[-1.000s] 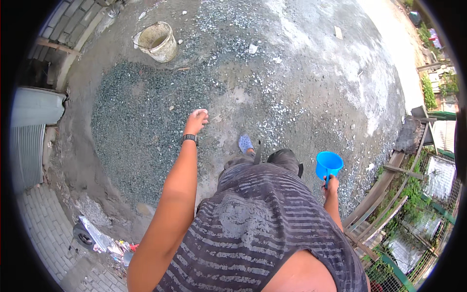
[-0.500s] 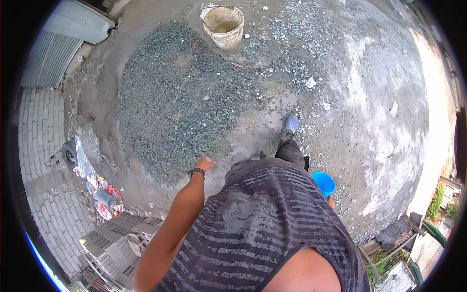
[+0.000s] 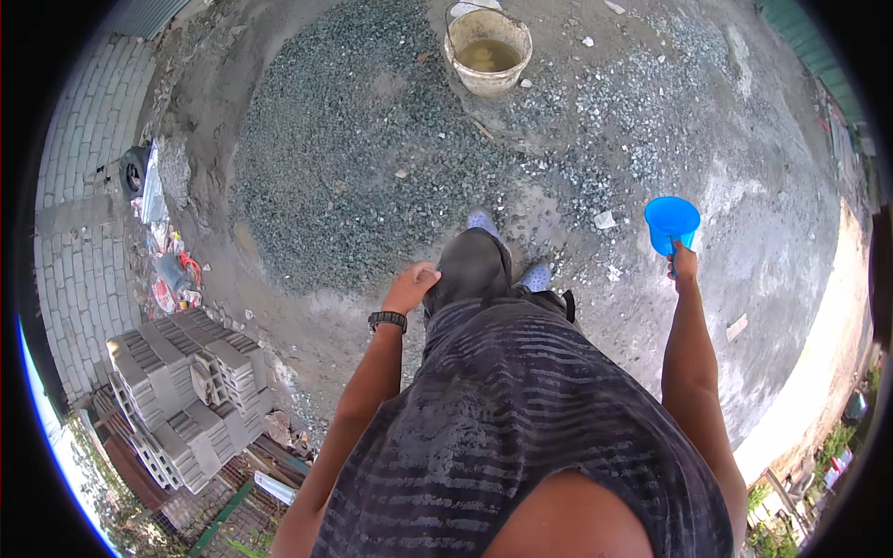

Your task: The person holds a blue scoop and uses it to dip water out of a bucket and pour it into another bucket on the ground at a construction site.

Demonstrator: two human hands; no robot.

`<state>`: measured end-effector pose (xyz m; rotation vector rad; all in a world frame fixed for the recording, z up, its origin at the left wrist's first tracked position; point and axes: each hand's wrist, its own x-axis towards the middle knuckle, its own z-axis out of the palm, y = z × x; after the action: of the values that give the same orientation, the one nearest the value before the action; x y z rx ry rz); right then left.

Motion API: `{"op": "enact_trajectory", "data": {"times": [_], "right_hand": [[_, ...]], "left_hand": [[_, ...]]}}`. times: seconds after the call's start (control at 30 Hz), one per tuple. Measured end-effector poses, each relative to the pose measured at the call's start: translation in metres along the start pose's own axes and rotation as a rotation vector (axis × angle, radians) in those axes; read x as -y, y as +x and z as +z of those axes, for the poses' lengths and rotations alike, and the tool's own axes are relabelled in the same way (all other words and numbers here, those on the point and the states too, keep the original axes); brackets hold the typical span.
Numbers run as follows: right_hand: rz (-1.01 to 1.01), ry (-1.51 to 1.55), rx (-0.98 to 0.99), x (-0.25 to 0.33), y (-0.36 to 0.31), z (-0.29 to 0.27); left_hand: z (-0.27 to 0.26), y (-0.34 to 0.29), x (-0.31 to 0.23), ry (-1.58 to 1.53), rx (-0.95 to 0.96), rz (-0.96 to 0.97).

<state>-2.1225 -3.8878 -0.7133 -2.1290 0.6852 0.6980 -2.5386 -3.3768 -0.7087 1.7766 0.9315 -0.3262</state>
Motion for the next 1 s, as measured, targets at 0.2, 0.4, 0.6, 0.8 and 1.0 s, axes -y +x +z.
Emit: {"op": "enact_trajectory", "data": {"times": [0.2,0.4,0.6,0.8,1.0], "right_hand": [[-0.269,0.038,0.133,0.177,0.009,0.082],[-0.368,-0.352,0.305,0.266,-0.009,0.161],[-0.658,-0.595,0.345,0.389,0.001,0.230],[-0.842,-0.978,0.313,0.508,0.050,0.328],[-0.784,-1.200,0.408,0.567,0.122,0.462]], "left_hand": [[0.015,0.068,-0.023,-0.090,0.027,-0.030],[-0.033,0.119,0.045,-0.287,0.024,-0.791],[-0.132,0.210,-0.024,-0.334,-0.104,-0.396],[-0.143,0.274,-0.156,-0.553,-0.261,-0.205],[-0.074,0.245,-0.115,-0.539,-0.222,-0.401]]}}
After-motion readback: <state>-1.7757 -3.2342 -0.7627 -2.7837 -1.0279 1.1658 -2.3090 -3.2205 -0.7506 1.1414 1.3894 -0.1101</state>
